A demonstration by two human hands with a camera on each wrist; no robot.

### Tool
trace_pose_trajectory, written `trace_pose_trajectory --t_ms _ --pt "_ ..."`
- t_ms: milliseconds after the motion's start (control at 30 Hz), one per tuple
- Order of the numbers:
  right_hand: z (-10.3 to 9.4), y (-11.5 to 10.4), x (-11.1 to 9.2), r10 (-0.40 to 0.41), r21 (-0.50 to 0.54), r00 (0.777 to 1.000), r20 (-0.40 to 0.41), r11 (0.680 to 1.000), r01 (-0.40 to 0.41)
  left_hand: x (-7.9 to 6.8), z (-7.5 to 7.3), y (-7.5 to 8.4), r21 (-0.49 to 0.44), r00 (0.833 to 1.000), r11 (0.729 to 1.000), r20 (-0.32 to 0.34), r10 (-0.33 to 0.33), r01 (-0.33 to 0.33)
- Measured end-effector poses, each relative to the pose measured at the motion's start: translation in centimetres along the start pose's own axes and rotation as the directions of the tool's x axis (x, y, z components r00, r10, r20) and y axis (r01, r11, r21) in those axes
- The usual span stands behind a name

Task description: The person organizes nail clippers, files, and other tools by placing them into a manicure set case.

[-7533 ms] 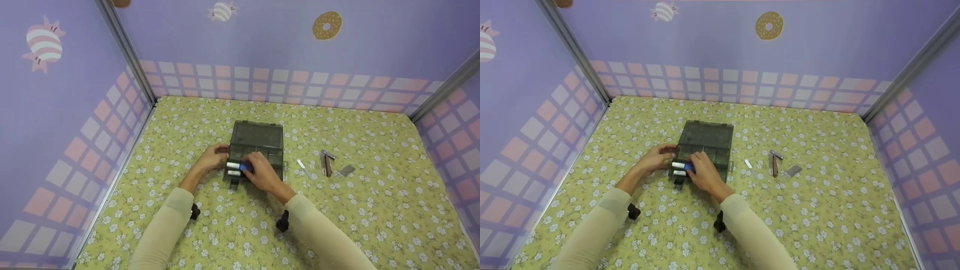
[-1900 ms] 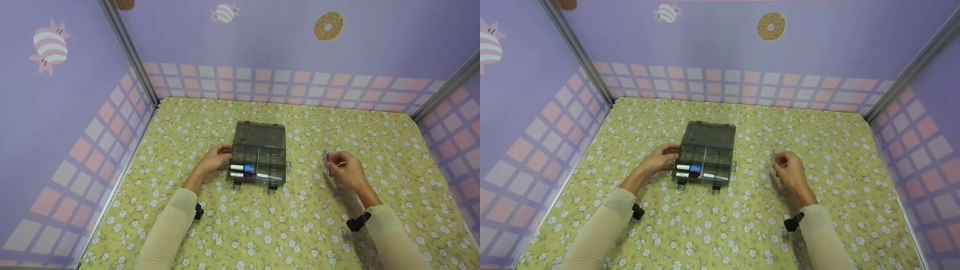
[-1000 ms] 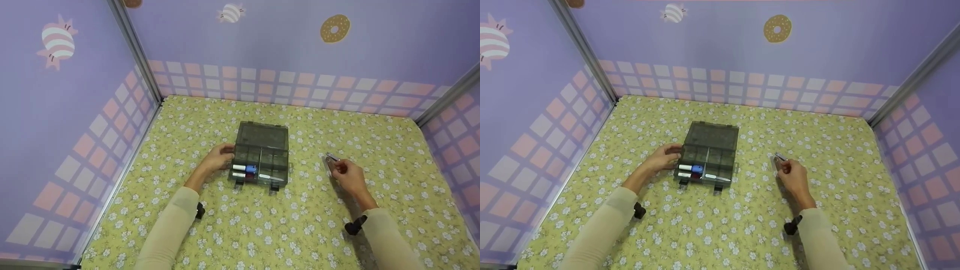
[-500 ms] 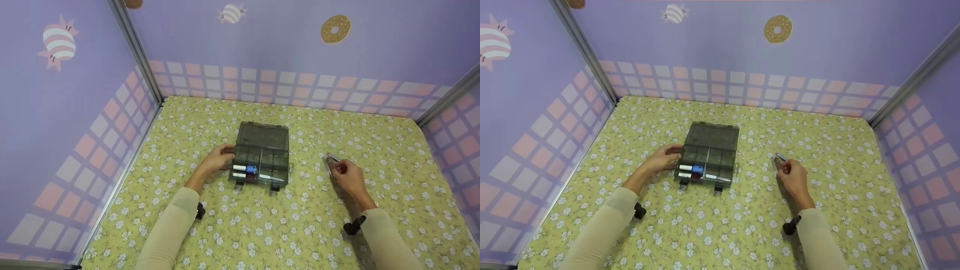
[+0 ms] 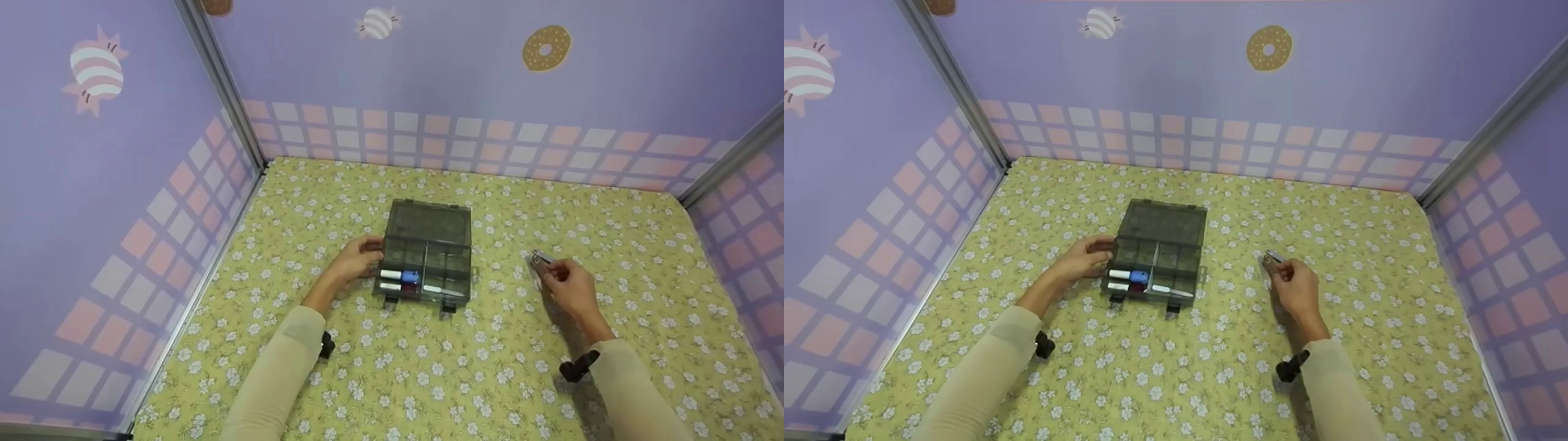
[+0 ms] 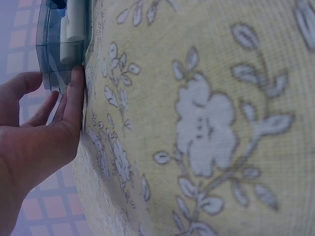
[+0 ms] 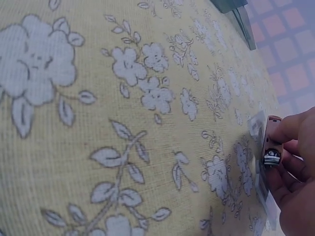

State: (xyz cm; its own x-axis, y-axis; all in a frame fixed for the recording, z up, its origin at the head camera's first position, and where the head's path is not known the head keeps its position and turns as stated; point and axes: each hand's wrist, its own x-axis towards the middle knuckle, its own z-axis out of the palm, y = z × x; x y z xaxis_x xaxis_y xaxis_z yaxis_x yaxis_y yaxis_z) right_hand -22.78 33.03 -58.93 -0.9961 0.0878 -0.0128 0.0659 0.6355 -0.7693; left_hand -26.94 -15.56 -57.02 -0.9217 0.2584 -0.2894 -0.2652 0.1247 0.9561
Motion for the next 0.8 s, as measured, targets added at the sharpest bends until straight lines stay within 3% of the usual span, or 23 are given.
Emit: trace_pose_trajectory --t_ms 300,533,800 --pt "-0.4 -1.2 0.0 -0.067 0.005 0.997 -0.037 0.998 0.067 -0.3 -0.2 0.1 0.030 1.000 1.000 0.013 0.003 -0.004" --pt "-0.3 -3.4 0.1 -0.048 0.089 0.999 0.008 0.995 0.047 -0.2 -0.2 0.2 0.031 1.000 0.999 0.017 0.008 -0.008" --pt "1.3 -5.6 0.4 -0.151 0.095 0.988 0.015 0.984 0.149 -0.1 -0.2 0.0 0.041 1.000 0.999 0.012 0.020 -0.021"
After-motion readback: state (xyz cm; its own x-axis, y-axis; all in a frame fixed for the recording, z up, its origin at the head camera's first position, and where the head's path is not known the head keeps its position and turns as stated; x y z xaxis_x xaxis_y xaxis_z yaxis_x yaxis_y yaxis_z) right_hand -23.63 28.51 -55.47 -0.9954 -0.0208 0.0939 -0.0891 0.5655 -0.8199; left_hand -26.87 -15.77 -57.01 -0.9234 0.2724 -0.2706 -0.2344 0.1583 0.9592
